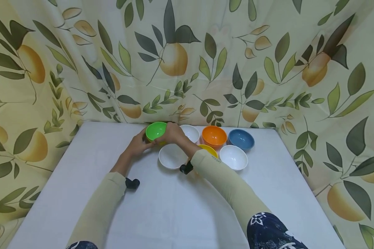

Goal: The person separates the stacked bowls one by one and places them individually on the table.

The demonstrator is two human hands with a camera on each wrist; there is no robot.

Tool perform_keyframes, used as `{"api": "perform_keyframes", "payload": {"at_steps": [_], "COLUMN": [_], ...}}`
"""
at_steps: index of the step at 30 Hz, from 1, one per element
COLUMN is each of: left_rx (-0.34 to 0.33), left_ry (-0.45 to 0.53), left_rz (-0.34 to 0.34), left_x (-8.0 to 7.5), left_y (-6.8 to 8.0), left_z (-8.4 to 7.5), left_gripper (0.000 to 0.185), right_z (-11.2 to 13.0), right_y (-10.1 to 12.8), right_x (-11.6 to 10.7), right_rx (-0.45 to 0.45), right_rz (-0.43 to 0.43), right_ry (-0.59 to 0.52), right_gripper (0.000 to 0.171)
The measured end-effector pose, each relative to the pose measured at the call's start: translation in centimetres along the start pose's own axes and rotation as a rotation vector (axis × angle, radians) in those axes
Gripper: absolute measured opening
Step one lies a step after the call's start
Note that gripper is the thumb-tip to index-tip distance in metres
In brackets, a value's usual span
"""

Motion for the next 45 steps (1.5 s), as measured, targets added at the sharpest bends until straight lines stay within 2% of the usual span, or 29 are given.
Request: {"api": "perform_keyframes", "payload": {"at_steps": [10, 14, 18, 28, 34, 37, 42, 45], "left_rx": [0.012, -0.001, 0.021, 0.037, 0.041, 0.023, -0.026, -0.030], "left_ry": [0.013, 0.016, 0.014, 0.042, 0.055, 0.054, 0.060, 0.070], "left_rz": [0.000, 0.007, 0.015, 0.002, -0.001, 0.001, -0.002, -0.007], "left_x": [0.0, 0.0, 0.0, -0.1, 0.1, 0.1, 0.2, 0.2], "left_y": [-0.1, -0.1, -0.3, -0.3, -0.1, 0.0, 0.1, -0.1], "left_z": [0.2, 0.2, 0.0, -0.1, 0.0, -0.1, -0.2, -0.4], "left_gripper": [0.099, 0.098, 0.095, 0.088, 0.084, 0.088, 0.094, 0.095], "right_z": [0.1, 0.2, 0.2, 0.0, -0.6, -1.1, -2.4, -3.1], "right_y": [0.2, 0.7, 1.5, 4.7, 6.8, 7.9, 10.0, 11.2], "right_x": [-0.4, -1.0, -1.8, -4.2, -5.5, -6.3, -7.6, -8.7], "right_rx": [-0.036, -0.034, -0.025, -0.048, -0.064, -0.077, 0.026, 0.110], "right_rz": [-0.053, -0.064, -0.082, -0.138, -0.171, -0.191, -0.204, -0.198], "right_ry": [-0.064, -0.093, -0.126, -0.242, -0.230, -0.268, -0.335, -0.313], "right_gripper": [0.080, 0.082, 0.086, 0.090, 0.092, 0.091, 0.094, 0.107]}}
Point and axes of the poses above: each hand's wrist, its own y-axis away from the middle knuckle, its own x-axis out of the palm, z = x × y, the point moved 3 cm from there along -y, towards the middle knuckle, and after that the axes turned 6 degrees about y, right-handed, at the moved point
